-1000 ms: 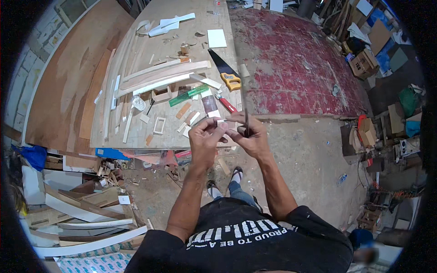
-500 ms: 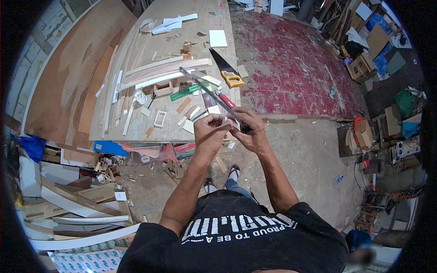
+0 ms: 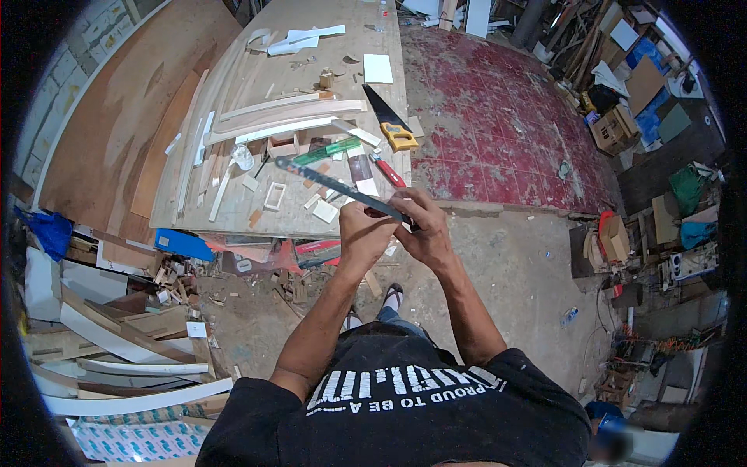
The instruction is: The recorder is using a file and sandpaper to refine a small wood joint for assembly.
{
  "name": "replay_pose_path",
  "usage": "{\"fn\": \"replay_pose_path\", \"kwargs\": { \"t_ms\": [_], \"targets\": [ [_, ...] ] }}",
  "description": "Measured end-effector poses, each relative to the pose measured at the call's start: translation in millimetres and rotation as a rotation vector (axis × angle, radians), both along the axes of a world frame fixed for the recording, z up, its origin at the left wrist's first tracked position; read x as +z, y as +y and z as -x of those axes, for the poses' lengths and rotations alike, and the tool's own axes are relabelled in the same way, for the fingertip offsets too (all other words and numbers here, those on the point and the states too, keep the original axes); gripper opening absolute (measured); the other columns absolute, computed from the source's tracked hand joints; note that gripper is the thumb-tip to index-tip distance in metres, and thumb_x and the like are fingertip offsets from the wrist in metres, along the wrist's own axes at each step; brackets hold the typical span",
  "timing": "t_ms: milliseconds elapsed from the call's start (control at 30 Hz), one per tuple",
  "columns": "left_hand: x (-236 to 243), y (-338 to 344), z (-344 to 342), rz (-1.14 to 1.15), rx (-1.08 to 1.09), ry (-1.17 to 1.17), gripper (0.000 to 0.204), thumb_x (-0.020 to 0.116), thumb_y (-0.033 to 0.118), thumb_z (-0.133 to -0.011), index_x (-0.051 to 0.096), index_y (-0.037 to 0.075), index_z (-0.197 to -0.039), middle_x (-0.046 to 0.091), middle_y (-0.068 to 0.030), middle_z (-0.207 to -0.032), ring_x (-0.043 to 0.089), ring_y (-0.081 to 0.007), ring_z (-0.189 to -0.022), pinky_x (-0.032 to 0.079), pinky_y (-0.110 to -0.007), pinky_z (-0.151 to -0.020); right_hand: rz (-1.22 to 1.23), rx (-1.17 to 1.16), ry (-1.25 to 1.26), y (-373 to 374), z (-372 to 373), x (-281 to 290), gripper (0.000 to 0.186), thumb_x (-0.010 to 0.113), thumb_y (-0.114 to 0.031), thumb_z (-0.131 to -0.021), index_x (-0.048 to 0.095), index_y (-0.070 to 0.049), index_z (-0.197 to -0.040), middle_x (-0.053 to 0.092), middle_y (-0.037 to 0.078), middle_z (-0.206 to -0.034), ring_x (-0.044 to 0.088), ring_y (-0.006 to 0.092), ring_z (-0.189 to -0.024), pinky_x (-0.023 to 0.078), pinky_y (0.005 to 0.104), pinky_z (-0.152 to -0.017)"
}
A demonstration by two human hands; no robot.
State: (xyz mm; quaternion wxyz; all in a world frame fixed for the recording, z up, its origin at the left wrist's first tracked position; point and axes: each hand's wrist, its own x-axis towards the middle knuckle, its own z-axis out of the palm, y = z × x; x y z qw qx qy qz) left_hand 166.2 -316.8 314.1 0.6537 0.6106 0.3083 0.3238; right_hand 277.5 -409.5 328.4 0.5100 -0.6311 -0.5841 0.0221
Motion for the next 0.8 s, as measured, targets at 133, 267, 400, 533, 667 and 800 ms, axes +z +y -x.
{"fn": "replay_pose_path", "kwargs": {
  "t_ms": [133, 267, 400, 533, 667, 800],
  "targets": [
    [-6, -4, 5, -0.032, -0.047, 0.007, 0.013, 0.071, 0.004, -0.076, 0.068, -0.004, -0.086, 0.069, -0.0056, -0.079, 0.062, -0.0104, -0.068, 0.051, -0.027, -0.059, 0.182, 0.041, -0.208, -8, -4, 5, 0.048, 0.075, -0.004, -0.07, 0.066, -0.013, -0.116, 0.062, 0.01, -0.109, 0.067, 0.0292, -0.091, 0.055, 0.0387, -0.073],
    [-19, -6, 8, 0.067, -0.091, -0.016, 0.015, 0.071, 0.003, -0.076, 0.068, -0.005, -0.088, 0.068, -0.0047, -0.076, 0.062, -0.0096, -0.068, 0.051, -0.026, -0.061, 0.284, 0.07, -0.344, -9, -2, 1, 0.054, 0.074, -0.007, -0.072, 0.063, -0.02, -0.123, 0.06, 0.004, -0.11, 0.067, 0.0288, -0.082, 0.055, 0.0413, -0.068],
    [-25, -5, 12, 0.202, -0.114, -0.128, 0.012, 0.069, 0.003, -0.077, 0.068, -0.002, -0.087, 0.065, -0.0029, -0.073, 0.059, -0.008, -0.066, 0.048, -0.024, -0.057, 0.251, 0.055, -0.292, -17, 3, 2, 0.054, 0.074, -0.007, -0.075, 0.061, -0.017, -0.127, 0.059, 0.004, -0.113, 0.068, 0.0221, -0.082, 0.055, 0.0377, -0.068],
    [-38, 3, 7, 0.46, -0.136, -0.175, 0.013, 0.074, 0.01, -0.084, 0.069, 0.0, -0.09, 0.063, -0.0017, -0.073, 0.053, -0.0068, -0.06, 0.04, -0.02, -0.055, 0.167, -0.093, 0.554, -35, -6, -32, 0.043, 0.074, -0.014, -0.085, 0.062, -0.004, -0.125, 0.064, 0.004, -0.102, 0.059, 0.0078, -0.089, 0.05, 0.024, -0.067],
    [-64, -3, -4, 0.513, -0.131, -0.199, 0.018, 0.075, 0.012, -0.085, 0.068, -0.002, -0.092, 0.064, -0.001, -0.075, 0.055, -0.0066, -0.061, 0.043, -0.021, -0.057, 0.212, -0.228, 1.034, -46, 4, -54, 0.026, 0.074, -0.022, -0.087, 0.071, -0.002, -0.103, 0.059, -0.003, -0.07, 0.049, 0.0035, -0.056, 0.033, 0.0203, -0.047],
    [-113, -20, -27, 0.482, -0.164, -0.109, 0.021, 0.075, 0.013, -0.086, 0.069, -0.003, -0.098, 0.066, -0.0015, -0.079, 0.057, -0.0057, -0.066, 0.046, -0.021, -0.06, 0.256, -0.3, 1.211, -56, -3, -94, 0.023, 0.075, -0.023, -0.086, 0.071, -0.004, -0.098, 0.053, -0.006, -0.062, 0.041, 0.0034, -0.046, 0.028, 0.0218, -0.042]
  ]
}}
